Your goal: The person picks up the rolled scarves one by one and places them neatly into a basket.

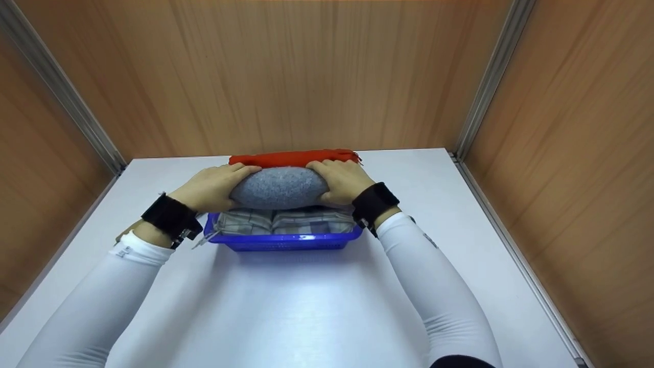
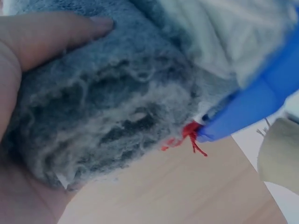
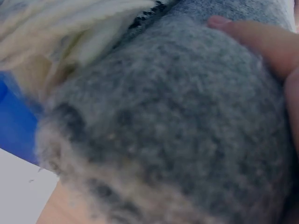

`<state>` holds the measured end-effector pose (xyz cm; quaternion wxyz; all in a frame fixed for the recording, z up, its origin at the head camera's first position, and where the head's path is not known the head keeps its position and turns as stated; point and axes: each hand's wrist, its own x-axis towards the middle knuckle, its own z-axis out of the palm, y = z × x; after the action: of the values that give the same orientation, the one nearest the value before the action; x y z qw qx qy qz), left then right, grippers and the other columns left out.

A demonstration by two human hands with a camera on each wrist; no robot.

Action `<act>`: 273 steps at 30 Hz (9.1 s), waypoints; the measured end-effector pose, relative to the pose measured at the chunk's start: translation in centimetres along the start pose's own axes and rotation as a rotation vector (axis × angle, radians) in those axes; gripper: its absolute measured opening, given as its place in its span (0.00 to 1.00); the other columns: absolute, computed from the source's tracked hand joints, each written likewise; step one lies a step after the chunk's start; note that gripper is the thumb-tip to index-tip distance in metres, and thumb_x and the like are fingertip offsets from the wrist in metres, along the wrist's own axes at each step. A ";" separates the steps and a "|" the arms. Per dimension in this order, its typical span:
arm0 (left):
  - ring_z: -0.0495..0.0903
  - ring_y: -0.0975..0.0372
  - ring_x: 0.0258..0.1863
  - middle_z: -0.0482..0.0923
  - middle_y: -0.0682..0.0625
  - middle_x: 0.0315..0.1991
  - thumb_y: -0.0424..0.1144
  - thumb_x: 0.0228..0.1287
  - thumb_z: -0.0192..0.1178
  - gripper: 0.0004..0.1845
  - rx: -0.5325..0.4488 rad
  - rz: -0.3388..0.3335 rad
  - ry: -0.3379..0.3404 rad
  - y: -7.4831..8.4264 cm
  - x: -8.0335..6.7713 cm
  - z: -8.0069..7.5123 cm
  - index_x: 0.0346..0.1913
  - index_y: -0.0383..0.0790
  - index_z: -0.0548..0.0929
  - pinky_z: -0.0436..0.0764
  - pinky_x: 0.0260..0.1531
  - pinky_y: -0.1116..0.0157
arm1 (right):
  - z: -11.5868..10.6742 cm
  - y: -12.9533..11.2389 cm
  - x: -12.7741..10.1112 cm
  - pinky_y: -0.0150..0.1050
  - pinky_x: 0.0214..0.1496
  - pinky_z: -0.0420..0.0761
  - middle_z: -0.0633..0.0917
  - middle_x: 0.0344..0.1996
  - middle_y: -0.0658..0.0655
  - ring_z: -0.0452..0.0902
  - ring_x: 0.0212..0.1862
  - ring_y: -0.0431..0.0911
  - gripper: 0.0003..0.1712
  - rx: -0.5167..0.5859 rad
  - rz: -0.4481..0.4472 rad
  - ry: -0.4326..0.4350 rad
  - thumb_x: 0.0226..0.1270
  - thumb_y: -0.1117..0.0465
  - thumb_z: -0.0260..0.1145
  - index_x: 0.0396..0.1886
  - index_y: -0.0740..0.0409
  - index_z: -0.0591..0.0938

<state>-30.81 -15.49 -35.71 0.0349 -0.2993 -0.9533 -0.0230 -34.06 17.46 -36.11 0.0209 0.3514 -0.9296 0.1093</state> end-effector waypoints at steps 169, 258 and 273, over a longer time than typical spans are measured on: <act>0.72 0.26 0.69 0.68 0.23 0.73 0.52 0.69 0.71 0.48 -0.144 -0.449 0.007 -11.7 -15.5 6.4 0.80 0.28 0.62 0.74 0.65 0.27 | 8.3 -11.2 -5.3 0.55 0.70 0.84 0.84 0.68 0.60 0.81 0.68 0.55 0.44 -0.003 -0.395 0.276 0.65 0.42 0.82 0.75 0.57 0.79; 0.84 0.33 0.59 0.85 0.31 0.59 0.22 0.60 0.67 0.32 -0.148 -0.389 -0.162 -13.2 -20.2 9.9 0.69 0.30 0.77 0.81 0.60 0.32 | 10.7 -17.2 -1.4 0.51 0.75 0.80 0.83 0.70 0.56 0.79 0.72 0.52 0.43 0.081 -0.464 0.167 0.67 0.40 0.79 0.77 0.50 0.77; 0.80 0.32 0.66 0.82 0.30 0.67 0.20 0.58 0.67 0.37 -0.117 -0.361 -0.188 -12.8 -21.3 9.5 0.74 0.29 0.75 0.78 0.66 0.33 | 10.9 -20.3 1.1 0.50 0.78 0.77 0.82 0.71 0.56 0.78 0.73 0.52 0.43 0.053 -0.473 0.103 0.69 0.39 0.78 0.78 0.50 0.76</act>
<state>-21.21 -37.44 -47.19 -0.0762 -0.1260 -0.9875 -0.0562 -21.16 -0.45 -42.81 0.0841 0.5535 -0.8161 0.1434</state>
